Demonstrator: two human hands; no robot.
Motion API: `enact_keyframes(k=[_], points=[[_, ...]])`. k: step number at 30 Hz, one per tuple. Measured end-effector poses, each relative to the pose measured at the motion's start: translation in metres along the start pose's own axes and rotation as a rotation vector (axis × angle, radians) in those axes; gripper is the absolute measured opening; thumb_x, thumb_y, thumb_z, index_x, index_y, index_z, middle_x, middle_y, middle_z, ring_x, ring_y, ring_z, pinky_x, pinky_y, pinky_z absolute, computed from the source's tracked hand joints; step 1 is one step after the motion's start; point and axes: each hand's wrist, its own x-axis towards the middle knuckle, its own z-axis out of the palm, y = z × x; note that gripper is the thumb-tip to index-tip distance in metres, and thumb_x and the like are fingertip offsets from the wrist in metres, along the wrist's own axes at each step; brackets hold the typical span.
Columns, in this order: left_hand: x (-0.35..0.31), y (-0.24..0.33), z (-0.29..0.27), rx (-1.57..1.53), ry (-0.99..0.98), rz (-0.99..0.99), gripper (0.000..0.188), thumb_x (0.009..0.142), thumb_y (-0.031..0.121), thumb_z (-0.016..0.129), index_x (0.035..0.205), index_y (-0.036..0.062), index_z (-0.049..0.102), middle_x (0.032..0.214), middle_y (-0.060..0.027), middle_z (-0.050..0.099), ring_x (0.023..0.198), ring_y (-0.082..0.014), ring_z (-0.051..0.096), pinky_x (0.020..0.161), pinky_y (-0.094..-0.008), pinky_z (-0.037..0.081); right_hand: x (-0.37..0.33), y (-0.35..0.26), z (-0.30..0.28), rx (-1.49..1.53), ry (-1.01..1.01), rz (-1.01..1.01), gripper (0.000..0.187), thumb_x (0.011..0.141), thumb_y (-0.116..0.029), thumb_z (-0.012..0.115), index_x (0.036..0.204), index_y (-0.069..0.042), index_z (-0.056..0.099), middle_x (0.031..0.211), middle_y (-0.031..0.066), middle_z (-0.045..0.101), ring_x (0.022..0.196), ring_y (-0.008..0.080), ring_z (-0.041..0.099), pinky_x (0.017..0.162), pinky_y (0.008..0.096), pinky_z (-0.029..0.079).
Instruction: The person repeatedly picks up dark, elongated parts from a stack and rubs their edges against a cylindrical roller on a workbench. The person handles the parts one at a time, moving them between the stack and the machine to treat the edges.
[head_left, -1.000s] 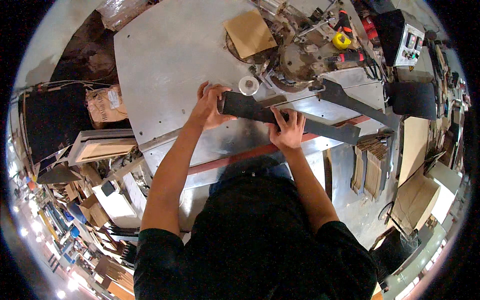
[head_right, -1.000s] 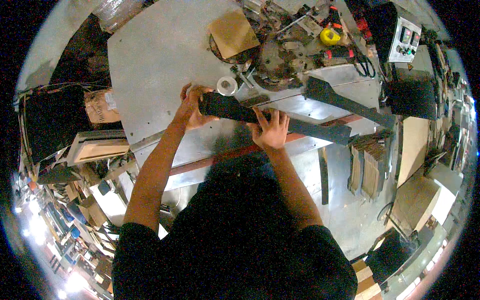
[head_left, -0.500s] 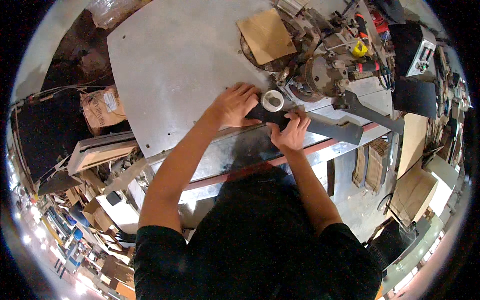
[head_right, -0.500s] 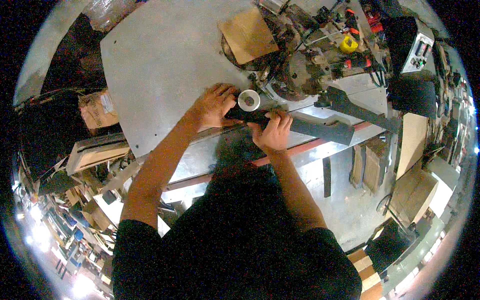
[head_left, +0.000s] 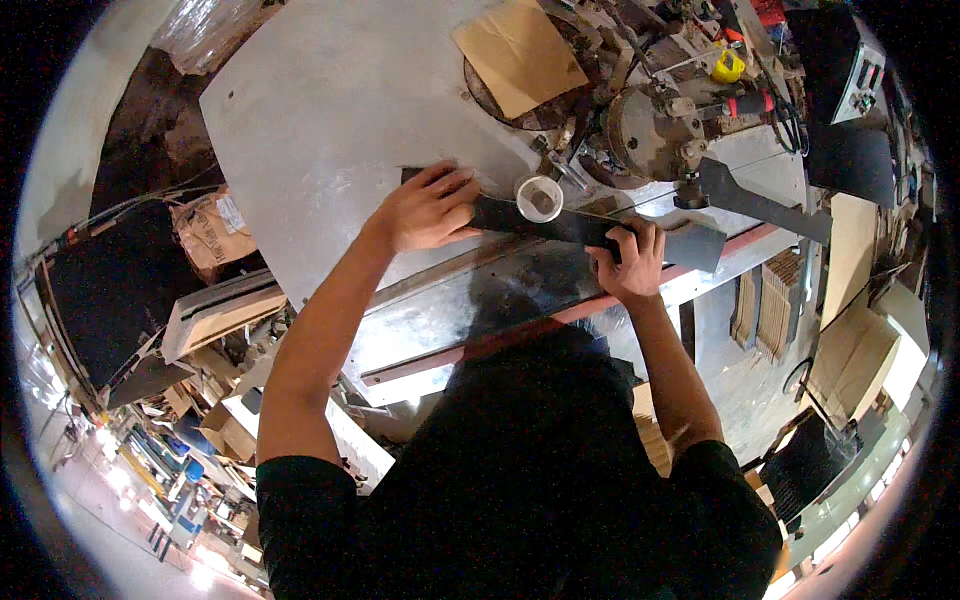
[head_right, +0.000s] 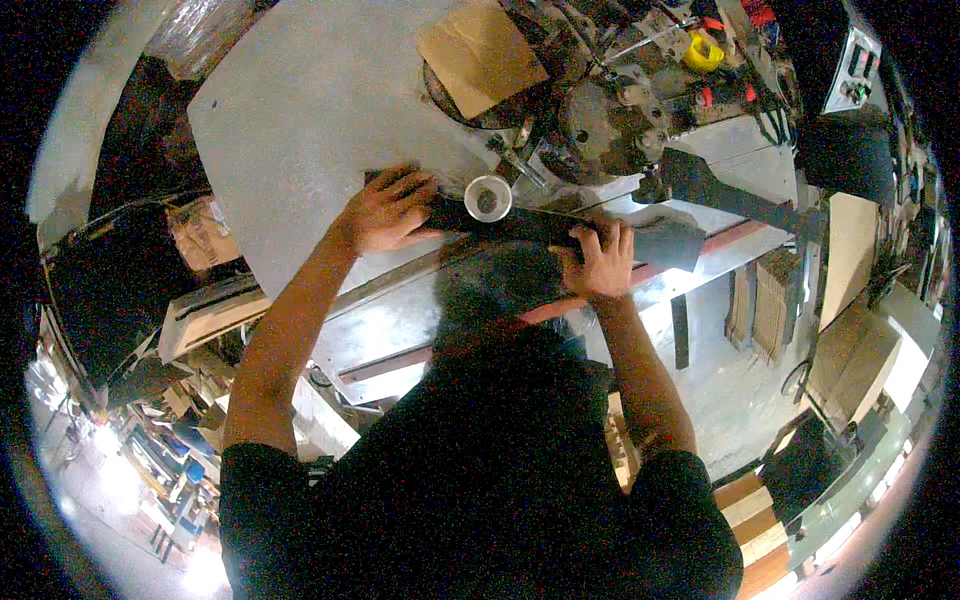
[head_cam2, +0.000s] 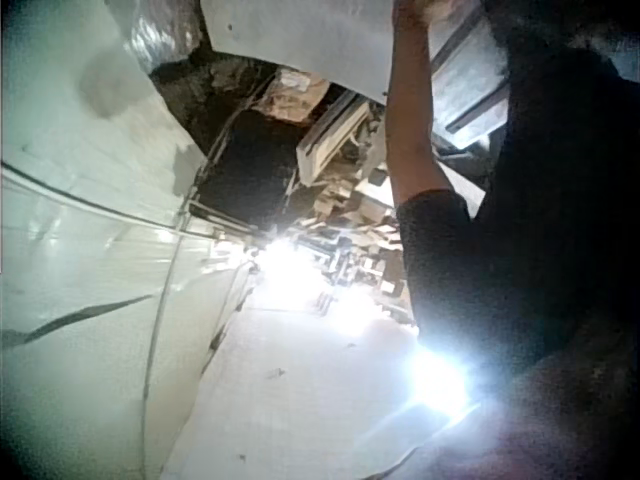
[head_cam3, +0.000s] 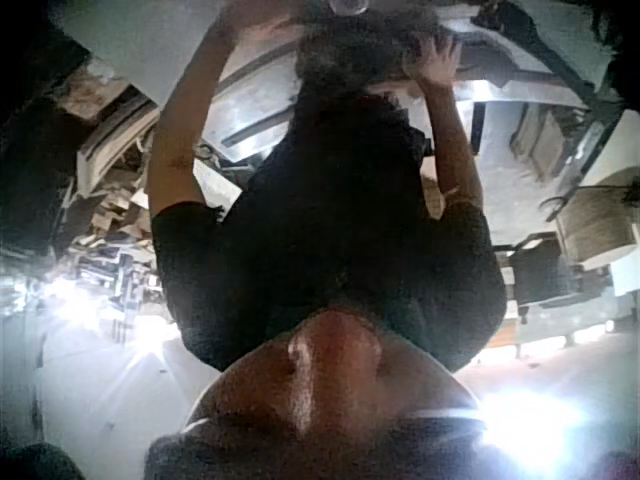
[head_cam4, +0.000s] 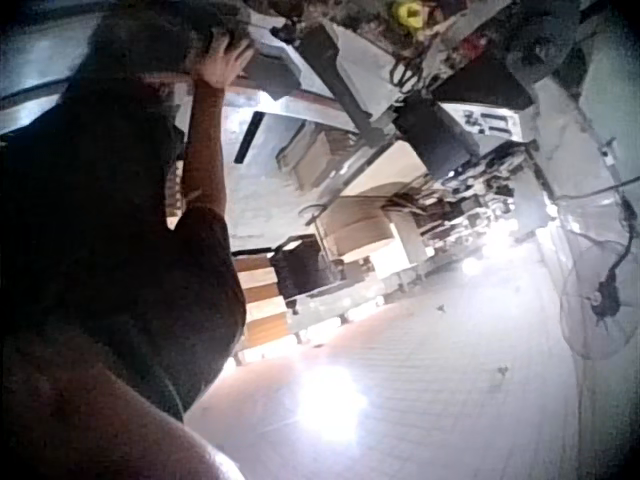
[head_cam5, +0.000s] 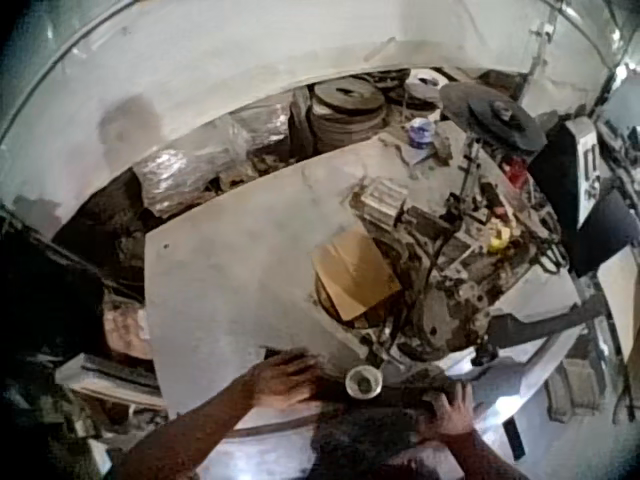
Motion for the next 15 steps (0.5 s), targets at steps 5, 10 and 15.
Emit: enact_keyframes(k=[5,10,15], points=[[-0.009,0.018,0.009,0.048,0.05,-0.055,0.042,0.092,0.032,0.091,0.101,0.0098,0.057,0.132,-0.0169,0.075,0.126,-0.0389,0.073,0.113,-0.0513,0.061,0.018,-0.024,0.008,0.067,0.007,0.027,0.045,0.084,-0.026,0.094,0.109,-0.01,0.06,0.125,0.0183,0.064,0.112,0.0437,0.061,0.095,0.0589,0.048],[-0.007,0.038,0.01,0.019,0.065,-0.202,0.038,0.089,0.025,0.09,0.099,0.0071,0.058,0.135,-0.0194,0.076,0.126,-0.0411,0.073,0.112,-0.0522,0.062,0.026,-0.044,0.019,0.081,0.036,0.007,0.045,0.085,-0.026,0.093,0.109,-0.01,0.058,0.124,0.0183,0.064,0.11,0.0433,0.06,0.095,0.0586,0.047],[0.014,0.06,0.031,-0.074,0.138,-0.23,0.028,0.089,0.024,0.089,0.101,0.0066,0.07,0.134,-0.02,0.076,0.127,-0.0412,0.073,0.109,-0.0518,0.062,0.035,-0.061,0.028,0.117,0.044,0.003,0.043,0.09,-0.034,0.089,0.11,-0.01,0.061,0.12,0.0219,0.062,0.11,0.0471,0.059,0.093,0.061,0.05]])
